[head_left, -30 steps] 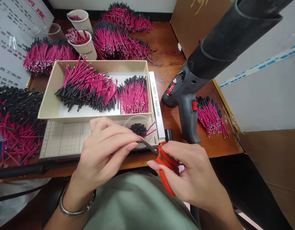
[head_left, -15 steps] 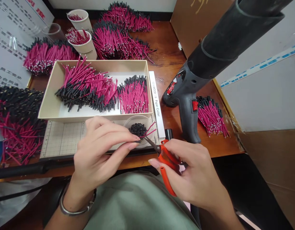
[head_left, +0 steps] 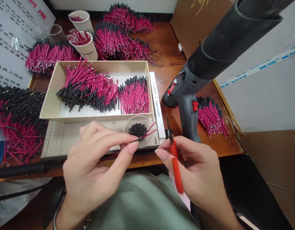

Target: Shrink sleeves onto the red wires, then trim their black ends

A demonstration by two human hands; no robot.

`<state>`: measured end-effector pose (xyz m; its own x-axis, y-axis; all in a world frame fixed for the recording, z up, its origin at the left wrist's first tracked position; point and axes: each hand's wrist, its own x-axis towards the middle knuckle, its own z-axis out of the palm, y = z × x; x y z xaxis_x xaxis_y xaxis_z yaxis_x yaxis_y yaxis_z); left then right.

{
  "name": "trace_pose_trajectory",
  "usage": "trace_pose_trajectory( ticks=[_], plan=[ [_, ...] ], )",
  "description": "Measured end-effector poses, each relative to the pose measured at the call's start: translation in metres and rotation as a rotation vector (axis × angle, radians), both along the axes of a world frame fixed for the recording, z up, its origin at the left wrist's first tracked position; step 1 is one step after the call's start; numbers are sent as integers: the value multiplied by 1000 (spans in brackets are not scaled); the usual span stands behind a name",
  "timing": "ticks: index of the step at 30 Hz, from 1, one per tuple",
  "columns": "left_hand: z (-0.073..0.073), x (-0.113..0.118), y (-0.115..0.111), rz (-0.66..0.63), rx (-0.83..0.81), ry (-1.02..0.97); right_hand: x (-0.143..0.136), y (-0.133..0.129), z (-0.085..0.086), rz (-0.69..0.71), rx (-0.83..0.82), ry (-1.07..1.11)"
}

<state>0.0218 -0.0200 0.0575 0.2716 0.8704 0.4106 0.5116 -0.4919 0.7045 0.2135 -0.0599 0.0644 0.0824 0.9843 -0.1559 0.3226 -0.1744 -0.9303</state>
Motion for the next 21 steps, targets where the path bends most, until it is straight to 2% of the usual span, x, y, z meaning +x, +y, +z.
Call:
trace_pose_trajectory(
  ticks=[3, 5, 15, 21],
  plan=[
    [5, 5, -7, 42, -76, -11, -7, 2, 6, -75, -85, 258],
    [6, 7, -9, 58, -101, -14, -12, 6, 9, -101, -106, 353],
    [4, 10, -7, 40, -105, -27, -21, 18, 16, -63, -126, 529],
    [0, 7, -1, -37, -62, -49, -19, 19, 17, -45, -146, 594]
  ],
)
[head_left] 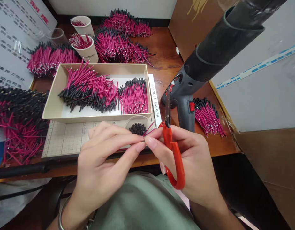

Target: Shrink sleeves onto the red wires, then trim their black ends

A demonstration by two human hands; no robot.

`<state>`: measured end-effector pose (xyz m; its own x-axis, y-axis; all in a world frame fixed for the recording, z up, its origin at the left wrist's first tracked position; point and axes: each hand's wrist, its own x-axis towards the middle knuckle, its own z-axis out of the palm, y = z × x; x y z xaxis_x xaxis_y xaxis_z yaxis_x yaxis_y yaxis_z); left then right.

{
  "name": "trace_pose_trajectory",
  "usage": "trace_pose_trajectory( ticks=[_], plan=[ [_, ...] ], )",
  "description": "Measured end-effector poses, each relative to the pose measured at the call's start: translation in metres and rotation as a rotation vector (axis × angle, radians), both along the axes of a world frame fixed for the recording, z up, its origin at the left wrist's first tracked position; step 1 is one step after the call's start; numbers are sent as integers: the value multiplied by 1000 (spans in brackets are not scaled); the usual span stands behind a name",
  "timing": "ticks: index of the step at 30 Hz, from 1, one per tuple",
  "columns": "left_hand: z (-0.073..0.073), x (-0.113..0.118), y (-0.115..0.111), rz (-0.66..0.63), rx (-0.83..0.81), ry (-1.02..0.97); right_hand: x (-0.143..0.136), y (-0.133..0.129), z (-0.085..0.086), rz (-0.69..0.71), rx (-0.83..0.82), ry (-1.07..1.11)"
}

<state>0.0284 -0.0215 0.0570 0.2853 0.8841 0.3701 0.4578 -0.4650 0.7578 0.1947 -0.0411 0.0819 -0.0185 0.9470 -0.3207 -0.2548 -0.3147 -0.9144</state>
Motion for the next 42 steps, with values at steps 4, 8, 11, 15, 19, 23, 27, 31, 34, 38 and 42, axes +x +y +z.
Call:
trace_pose_trajectory(
  ticks=[4, 8, 11, 15, 19, 23, 27, 31, 34, 38, 42],
  plan=[
    [-5, -6, 6, 6, 50, -59, 1, -3, -6, -13, 37, -165],
    [-8, -11, 11, 31, 66, -156, 10, -12, -10, 14, 149, -624],
    [-10, -13, 14, 11, 69, -210, 19, -19, -11, 72, 302, -950],
    [-11, -13, 15, -13, 90, -257, 28, -22, -9, 139, 435, -1171],
    [-8, -14, 12, 15, 41, -236, 29, -19, -5, 209, 392, -1178],
    [-7, -15, 12, 40, 8, -222, 27, -18, -6, 244, 316, -1131],
    [-8, -17, 13, 32, 16, -249, 29, -21, -11, 275, 296, -1128],
    [-2, -25, 29, 285, -23, -157, 32, -24, -16, 269, 305, -1103],
    [11, -34, 65, 526, 57, -119, 31, -23, -19, 254, 327, -1082],
    [29, -48, 122, 594, 227, -181, 27, -18, -21, 245, 343, -1050],
    [23, -66, 148, 565, 273, 128, 29, -16, -22, 222, 343, -1062]
  ],
)
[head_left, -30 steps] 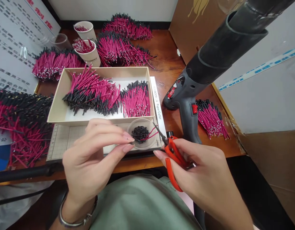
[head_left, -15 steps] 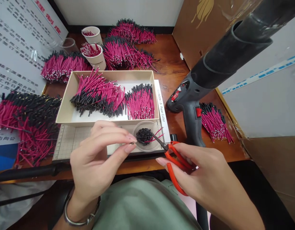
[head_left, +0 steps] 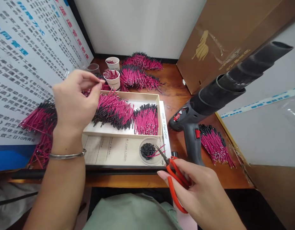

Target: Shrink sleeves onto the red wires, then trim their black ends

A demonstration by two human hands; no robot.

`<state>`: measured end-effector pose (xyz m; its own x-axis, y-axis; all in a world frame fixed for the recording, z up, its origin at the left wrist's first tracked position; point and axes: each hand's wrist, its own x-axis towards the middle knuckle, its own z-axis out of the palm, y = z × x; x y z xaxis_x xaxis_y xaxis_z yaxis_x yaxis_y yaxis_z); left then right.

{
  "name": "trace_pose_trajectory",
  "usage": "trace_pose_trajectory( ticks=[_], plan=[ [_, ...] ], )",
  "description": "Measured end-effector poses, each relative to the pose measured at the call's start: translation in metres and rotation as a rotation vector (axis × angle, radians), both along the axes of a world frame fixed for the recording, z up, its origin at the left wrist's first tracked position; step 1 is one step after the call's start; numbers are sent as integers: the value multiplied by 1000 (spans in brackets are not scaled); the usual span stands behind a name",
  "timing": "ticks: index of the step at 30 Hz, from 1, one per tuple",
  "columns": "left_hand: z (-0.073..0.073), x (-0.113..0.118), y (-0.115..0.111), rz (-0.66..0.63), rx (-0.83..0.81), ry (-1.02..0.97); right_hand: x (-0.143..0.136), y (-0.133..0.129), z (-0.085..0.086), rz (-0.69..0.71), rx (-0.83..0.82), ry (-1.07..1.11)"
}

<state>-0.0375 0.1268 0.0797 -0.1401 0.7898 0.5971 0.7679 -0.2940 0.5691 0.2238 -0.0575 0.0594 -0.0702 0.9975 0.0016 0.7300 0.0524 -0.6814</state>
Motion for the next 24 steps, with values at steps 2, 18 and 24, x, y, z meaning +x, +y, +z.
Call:
trace_pose_trajectory(
  ticks=[2, 18, 24],
  plan=[
    [-11, -11, 0, 32, -92, 124, 2, 0, -2, -16, -8, -6],
    [-7, -15, -41, -23, -9, 279, -2, 2, 0, -4, 5, -115],
    [-5, 25, -100, -519, -220, 309, 2, 6, 15, 54, 80, -269]
  ],
)
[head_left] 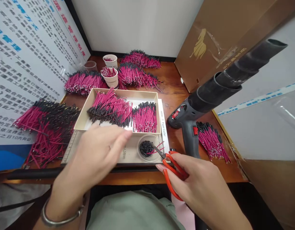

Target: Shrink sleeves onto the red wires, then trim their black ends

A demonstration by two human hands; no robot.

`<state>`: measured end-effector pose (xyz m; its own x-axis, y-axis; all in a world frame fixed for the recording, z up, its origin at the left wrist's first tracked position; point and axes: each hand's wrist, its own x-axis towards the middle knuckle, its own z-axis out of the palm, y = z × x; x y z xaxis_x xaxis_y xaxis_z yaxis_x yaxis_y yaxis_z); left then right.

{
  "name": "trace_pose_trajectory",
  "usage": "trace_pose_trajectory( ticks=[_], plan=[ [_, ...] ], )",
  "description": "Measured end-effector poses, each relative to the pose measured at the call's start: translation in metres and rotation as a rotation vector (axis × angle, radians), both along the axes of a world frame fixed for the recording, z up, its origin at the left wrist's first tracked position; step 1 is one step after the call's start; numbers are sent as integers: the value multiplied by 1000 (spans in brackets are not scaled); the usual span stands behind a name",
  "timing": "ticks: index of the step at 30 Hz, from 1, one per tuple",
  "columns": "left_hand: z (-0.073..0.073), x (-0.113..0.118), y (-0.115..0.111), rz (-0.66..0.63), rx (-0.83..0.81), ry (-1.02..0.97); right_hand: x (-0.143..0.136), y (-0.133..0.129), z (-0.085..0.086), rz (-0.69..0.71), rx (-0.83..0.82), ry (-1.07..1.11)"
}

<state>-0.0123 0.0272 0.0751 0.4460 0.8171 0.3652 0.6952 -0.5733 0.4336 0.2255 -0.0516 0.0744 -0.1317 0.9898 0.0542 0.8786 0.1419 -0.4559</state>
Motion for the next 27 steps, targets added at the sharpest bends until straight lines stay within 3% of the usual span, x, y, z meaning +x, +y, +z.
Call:
trace_pose_trajectory(
  ticks=[5, 9, 12, 15, 19, 24, 27],
  plan=[
    [-11, 27, -19, -199, 99, -68, 1, 0, 7, 64, 51, -54],
    [-15, 34, -11, -273, 314, 51, -1, -3, 4, 72, 55, -84],
    [-13, 31, -4, -268, 367, 105, 5, -7, 6, 79, 35, -82],
    [-10, 28, 1, -235, 352, 131, 17, -12, 11, 102, 12, -74],
    [-8, 33, 2, -260, 283, 162, 28, -22, 10, 28, -65, -43],
    [-9, 39, 4, -292, 150, 96, 15, -29, 3, -173, -106, 71],
    [-7, 41, 7, -323, 113, 70, 9, -29, 1, -221, -118, 151]
  ],
)
